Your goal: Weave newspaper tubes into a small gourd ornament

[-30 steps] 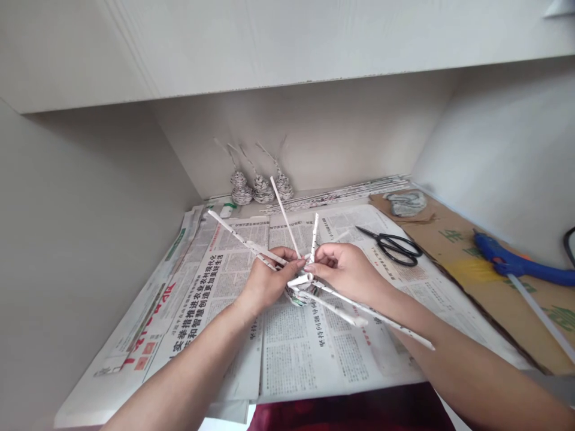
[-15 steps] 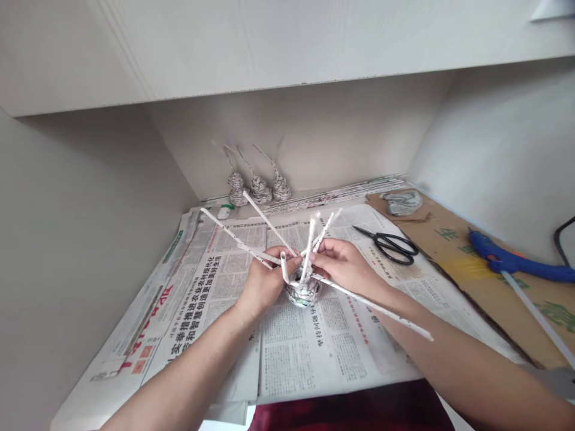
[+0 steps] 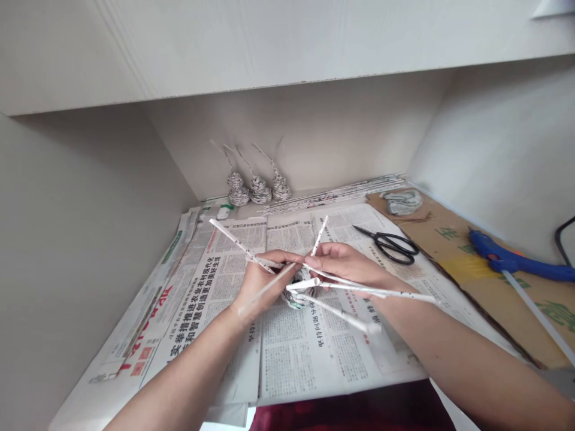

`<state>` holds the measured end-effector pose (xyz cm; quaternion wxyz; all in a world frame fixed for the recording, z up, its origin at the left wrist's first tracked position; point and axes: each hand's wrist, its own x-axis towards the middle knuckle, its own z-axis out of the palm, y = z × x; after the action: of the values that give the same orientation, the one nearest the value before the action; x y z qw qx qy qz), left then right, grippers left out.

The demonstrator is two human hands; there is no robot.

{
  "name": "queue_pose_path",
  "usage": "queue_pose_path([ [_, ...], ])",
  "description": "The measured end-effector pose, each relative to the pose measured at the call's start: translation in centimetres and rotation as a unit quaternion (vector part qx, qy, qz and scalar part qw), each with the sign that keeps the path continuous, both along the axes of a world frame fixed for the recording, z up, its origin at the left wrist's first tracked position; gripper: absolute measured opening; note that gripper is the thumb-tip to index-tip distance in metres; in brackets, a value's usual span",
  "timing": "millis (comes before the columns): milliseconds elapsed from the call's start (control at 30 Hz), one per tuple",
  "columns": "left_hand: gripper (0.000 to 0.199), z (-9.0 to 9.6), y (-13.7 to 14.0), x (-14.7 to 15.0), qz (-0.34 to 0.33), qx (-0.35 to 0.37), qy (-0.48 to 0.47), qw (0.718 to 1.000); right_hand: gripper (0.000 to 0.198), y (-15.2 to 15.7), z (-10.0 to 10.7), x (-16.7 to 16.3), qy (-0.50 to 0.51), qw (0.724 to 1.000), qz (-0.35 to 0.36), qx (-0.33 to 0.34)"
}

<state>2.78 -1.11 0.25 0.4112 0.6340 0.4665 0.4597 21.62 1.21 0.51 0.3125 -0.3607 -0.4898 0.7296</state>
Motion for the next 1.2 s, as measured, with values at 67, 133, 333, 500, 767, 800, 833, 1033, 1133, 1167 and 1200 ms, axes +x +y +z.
queue_pose_path([
  [67,0.018,0.2,0.1,-0.3,-0.016,-0.021,0.01,1.0,0.026,-0.2,0.1,0.0,0.007,1.0,-0.001,-0.02],
  [133,0.02,0.2,0.3,-0.6,-0.037,-0.041,0.011,0.998,0.026,-0.3,0.1,-0.2,0.012,1.0,-0.002,-0.027],
  [333,0.018,0.1,0.1,-0.3,0.0,-0.023,-0.003,1.0,0.025,-0.1,0.0,-0.4,-0.06,0.998,-0.006,0.014],
  [500,0.019,0.4,-0.4,0.0,0.061,0.039,0.051,0.996,0.02,-0.5,-0.1,-0.6,-0.164,0.981,-0.052,0.085],
  [767,0.029,0.5,0.4,-0.8,0.019,-0.079,0.009,0.997,0.01,-1.3,0.9,-1.4,-0.195,0.96,-0.085,0.18],
  [800,0.032,0.6,0.5,-1.0,-0.006,-0.101,-0.009,0.995,0.011,-1.1,0.8,-1.3,-0.198,0.961,-0.087,0.174],
  [833,0.037,0.7,0.7,-1.4,-0.039,-0.129,-0.024,0.991,0.013,-0.9,0.7,-1.2,-0.201,0.962,-0.089,0.164],
  [1033,0.065,2.2,1.0,-3.8,-0.214,-0.173,-0.072,0.959,0.019,0.0,0.5,-0.1,-0.163,0.977,-0.102,0.095],
  [1133,0.05,2.5,1.1,-4.3,-0.239,-0.193,-0.061,0.95,0.023,-0.1,0.6,0.1,-0.163,0.978,-0.083,0.105],
  [1167,0.046,2.4,1.1,-4.3,-0.233,-0.197,-0.06,0.95,0.024,-0.2,0.6,0.2,-0.17,0.977,-0.079,0.105],
  [1200,0.043,2.3,1.2,-4.3,-0.223,-0.201,-0.06,0.952,0.025,-0.3,0.7,0.1,-0.176,0.976,-0.073,0.105],
])
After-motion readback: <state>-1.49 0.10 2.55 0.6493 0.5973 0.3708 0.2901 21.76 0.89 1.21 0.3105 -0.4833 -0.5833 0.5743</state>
